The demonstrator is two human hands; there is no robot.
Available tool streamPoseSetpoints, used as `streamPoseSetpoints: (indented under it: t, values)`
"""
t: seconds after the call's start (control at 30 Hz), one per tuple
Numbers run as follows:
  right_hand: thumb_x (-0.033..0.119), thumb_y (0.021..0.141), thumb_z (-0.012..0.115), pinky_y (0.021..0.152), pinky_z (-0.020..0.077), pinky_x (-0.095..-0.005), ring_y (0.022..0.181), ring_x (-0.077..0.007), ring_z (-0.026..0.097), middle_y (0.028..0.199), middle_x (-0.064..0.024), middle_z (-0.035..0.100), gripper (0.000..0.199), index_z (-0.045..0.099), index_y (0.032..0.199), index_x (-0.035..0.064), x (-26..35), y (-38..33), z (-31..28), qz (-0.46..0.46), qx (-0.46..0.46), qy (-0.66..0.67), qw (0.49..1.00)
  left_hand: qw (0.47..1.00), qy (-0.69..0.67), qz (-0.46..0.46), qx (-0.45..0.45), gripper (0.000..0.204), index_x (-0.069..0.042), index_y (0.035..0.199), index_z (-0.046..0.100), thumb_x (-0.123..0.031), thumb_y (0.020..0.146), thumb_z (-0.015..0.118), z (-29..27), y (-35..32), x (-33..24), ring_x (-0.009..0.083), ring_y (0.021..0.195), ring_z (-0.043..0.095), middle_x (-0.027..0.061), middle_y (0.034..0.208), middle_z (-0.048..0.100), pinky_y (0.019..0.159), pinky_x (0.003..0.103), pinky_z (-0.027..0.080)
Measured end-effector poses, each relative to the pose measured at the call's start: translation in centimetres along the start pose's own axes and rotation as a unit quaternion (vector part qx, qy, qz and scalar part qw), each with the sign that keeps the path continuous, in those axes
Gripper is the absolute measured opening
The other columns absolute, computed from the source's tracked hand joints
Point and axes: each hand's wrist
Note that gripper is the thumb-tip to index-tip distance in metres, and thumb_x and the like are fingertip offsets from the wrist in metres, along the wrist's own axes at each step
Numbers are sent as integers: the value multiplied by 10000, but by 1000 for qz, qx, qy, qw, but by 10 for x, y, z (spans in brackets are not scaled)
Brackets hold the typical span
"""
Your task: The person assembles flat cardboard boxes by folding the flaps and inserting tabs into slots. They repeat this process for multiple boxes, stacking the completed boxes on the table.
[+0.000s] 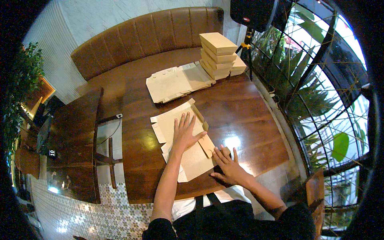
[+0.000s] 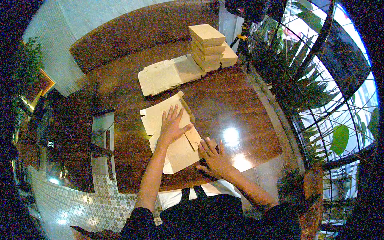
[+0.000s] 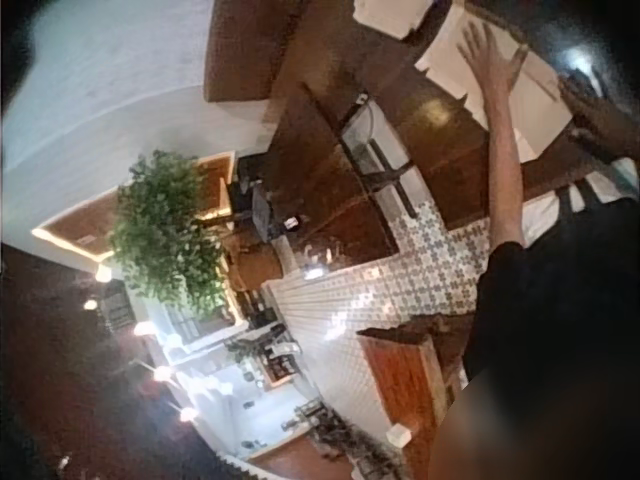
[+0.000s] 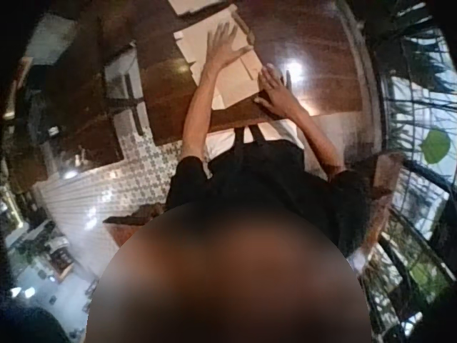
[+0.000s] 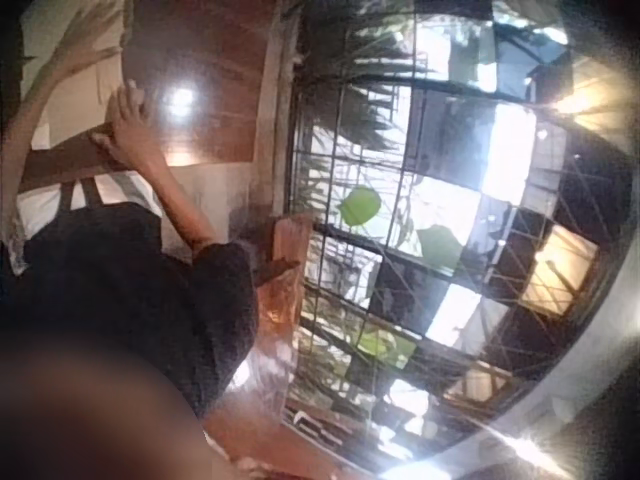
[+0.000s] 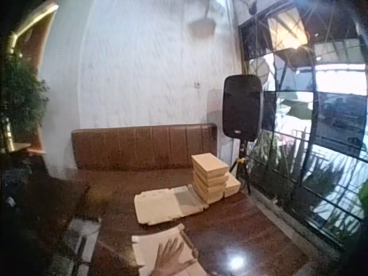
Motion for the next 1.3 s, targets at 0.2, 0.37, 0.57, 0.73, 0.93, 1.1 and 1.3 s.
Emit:
streamPoseSetpoints:
  t: [0.2, 0.37, 0.57, 0.73, 0.93, 1.1, 1.3]
  values:
    - [475, 999, 660, 1224, -68, -695, 1617, -451, -20, 1729, -290, 83, 506, 612, 1410, 185, 9, -4, -4, 36, -34, 64, 997, 996, -79, -15, 35, 752, -80, 1631, 355, -598, 1113, 183, -1, -7, 11, 307, 1620, 147, 138, 1733, 245, 1307, 540, 22]
    - [518, 988, 651, 1225, -53, -690, 1606, -478, -5, 1711, -335, 67, 666, 517, 1524, 144, 4, 15, 12, 129, -90, 79, 984, 996, -88, -17, 23, 862, -75, 1626, 373, -708, 1051, 268, -8, -7, 7, 297, 1623, 132, 141, 1728, 257, 1308, 529, 22]
    - [520, 980, 642, 1230, -18, -690, 1594, -490, 41, 1694, -353, 114, 824, 352, 1622, 92, -17, 13, 22, 222, -102, 110, 963, 999, 27, -40, 23, 1209, -74, 1655, 299, -924, 817, 492, -10, -12, -7, 378, 1627, 55, 172, 1746, 186, 1235, 711, -28]
    - [462, 977, 676, 1244, -3, -656, 1602, -437, 89, 1697, -303, 182, 762, 401, 1561, 57, -8, -11, 22, 239, -130, 154, 950, 997, 30, -70, 14, 1261, -57, 1646, 318, -947, 775, 517, -4, -5, -7, 414, 1621, 36, 181, 1747, 176, 1203, 760, -39]
    - [514, 1000, 617, 1219, 95, -722, 1579, -469, 173, 1690, -271, 253, 718, 427, 1593, 157, 6, -14, 19, 172, -118, 149, 967, 998, 14, -66, 13, 1250, -52, 1634, 348, -944, 776, 522, -4, -4, -4, 408, 1622, 38, 180, 1746, 179, 1209, 750, -35]
    - [530, 1014, 605, 1222, 79, -701, 1576, -489, 161, 1691, -293, 224, 710, 443, 1595, 156, 5, 3, 18, 136, -62, 44, 988, 998, 8, -66, 4, 1226, -44, 1631, 345, -898, 784, 580, -12, -5, -10, 412, 1621, 39, 210, 1742, 161, 1213, 743, -39]
    - [570, 1023, 563, 1216, 76, -720, 1587, -480, 136, 1706, -266, 215, 795, 331, 1651, 141, 6, 24, 26, 147, -72, 36, 986, 999, -2, -34, -15, 1161, 19, 1608, 353, -825, 844, 584, 1, -32, -46, 416, 1607, 124, 245, 1710, 229, 1235, 712, 11]
Point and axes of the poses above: each hand's wrist, its own y-axis towards the middle knuckle, its own z-axis out of the palm, x = y × z
